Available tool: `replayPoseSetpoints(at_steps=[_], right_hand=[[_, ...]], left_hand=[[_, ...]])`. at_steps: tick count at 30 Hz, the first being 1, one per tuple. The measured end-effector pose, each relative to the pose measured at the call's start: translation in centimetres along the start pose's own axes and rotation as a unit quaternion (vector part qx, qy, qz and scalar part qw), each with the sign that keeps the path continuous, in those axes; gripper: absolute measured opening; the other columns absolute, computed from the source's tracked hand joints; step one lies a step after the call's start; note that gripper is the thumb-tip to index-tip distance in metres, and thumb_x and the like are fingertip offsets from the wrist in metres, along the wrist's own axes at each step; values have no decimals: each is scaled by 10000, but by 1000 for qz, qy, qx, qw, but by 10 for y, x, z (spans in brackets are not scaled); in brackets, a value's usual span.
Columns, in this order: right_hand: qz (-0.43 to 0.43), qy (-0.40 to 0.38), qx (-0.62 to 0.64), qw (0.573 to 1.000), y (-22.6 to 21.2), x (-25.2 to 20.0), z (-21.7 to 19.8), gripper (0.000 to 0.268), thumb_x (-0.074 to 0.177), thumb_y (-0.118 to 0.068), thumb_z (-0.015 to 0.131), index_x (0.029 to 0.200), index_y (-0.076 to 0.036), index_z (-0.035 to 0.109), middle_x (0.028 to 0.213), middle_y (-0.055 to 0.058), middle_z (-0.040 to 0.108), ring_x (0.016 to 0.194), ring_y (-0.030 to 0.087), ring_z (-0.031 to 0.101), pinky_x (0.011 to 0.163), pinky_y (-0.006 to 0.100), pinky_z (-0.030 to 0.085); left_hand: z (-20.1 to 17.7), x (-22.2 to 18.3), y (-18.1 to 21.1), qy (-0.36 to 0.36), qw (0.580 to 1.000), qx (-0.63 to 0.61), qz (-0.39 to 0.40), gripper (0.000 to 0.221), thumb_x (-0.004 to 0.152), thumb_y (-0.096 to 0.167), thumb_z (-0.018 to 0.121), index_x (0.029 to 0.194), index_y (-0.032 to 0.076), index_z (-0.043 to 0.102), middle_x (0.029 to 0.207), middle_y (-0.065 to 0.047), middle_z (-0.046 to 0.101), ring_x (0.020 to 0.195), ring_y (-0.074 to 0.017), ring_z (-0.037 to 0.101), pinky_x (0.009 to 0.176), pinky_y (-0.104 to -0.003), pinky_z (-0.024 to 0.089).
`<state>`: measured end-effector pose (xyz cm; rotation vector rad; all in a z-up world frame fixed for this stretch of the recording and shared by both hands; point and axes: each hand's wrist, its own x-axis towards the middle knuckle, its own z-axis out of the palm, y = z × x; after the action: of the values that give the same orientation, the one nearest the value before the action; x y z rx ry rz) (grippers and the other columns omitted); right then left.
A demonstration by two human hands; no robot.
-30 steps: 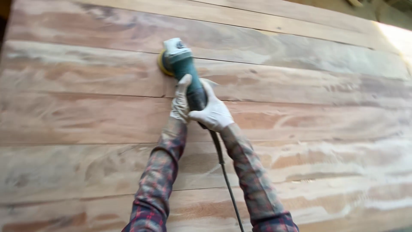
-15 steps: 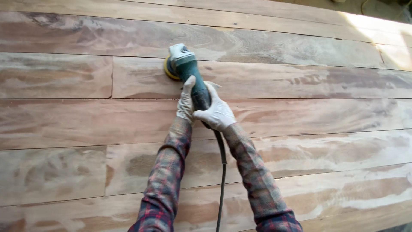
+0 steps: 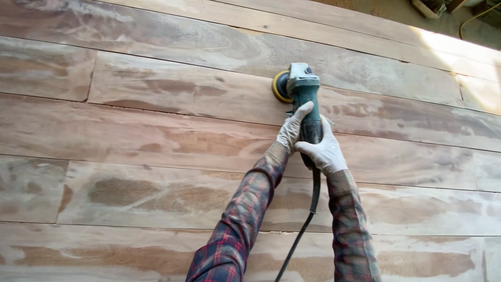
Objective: The person sands a large panel of wooden planks using a handheld electric orbital sander, moving it steadily across the plank surfaces. Near the end, the person sets the sander down and sands the wood by hand with a small sanding block, rubbing it along the planks.
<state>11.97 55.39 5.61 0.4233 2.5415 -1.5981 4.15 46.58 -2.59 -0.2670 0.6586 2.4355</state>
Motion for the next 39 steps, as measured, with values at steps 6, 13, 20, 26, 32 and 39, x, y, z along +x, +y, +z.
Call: replayPoseSetpoints(at_steps=[6,13,20,26,32,39], right_hand=[[57,55,6,997,24,1,-64,983,606,-171,839,1502,-154,437,1053,72,683,820,181,671,662,345,575],[120,101,32,987,23,-5,-77,1006,601,-138,808,1517,-176,394,920,84,662,617,210,626,467,377,516],[25,86,22,996,40,0,-53,1004,614,-179,858,1510,-125,407,1136,77,660,971,187,663,806,337,569],[-23,36,-6,999,8,-1,4,1052,598,-266,875,1525,-141,392,1240,106,663,1113,218,661,946,361,546],[8,-25,-52,998,-35,-7,29,1115,566,-364,812,1564,-244,327,1145,142,707,1018,262,708,894,375,555],[32,-45,-69,996,6,-3,-30,1106,562,-367,802,1558,-249,336,1125,152,725,992,267,729,877,376,576]], left_hand=[[41,45,-66,-14,999,24,-27,539,777,478,844,1061,41,704,908,-64,730,738,-180,708,693,-332,611],[48,64,-90,-17,993,97,-66,584,750,523,843,1046,33,727,873,-43,730,715,-141,703,659,-297,594],[29,37,-59,-22,995,72,-65,556,759,511,849,1047,54,717,880,-33,719,705,-148,691,654,-310,590],[-12,-4,4,-1,998,42,-49,555,786,526,825,1057,56,706,894,-61,730,735,-182,707,699,-331,606],[-18,-40,43,-1,1000,23,-1,601,782,542,796,1105,47,690,960,-93,744,808,-204,731,754,-360,623],[6,-4,-22,38,999,14,19,570,782,502,820,1157,96,679,986,-57,729,826,-188,719,761,-358,618]])
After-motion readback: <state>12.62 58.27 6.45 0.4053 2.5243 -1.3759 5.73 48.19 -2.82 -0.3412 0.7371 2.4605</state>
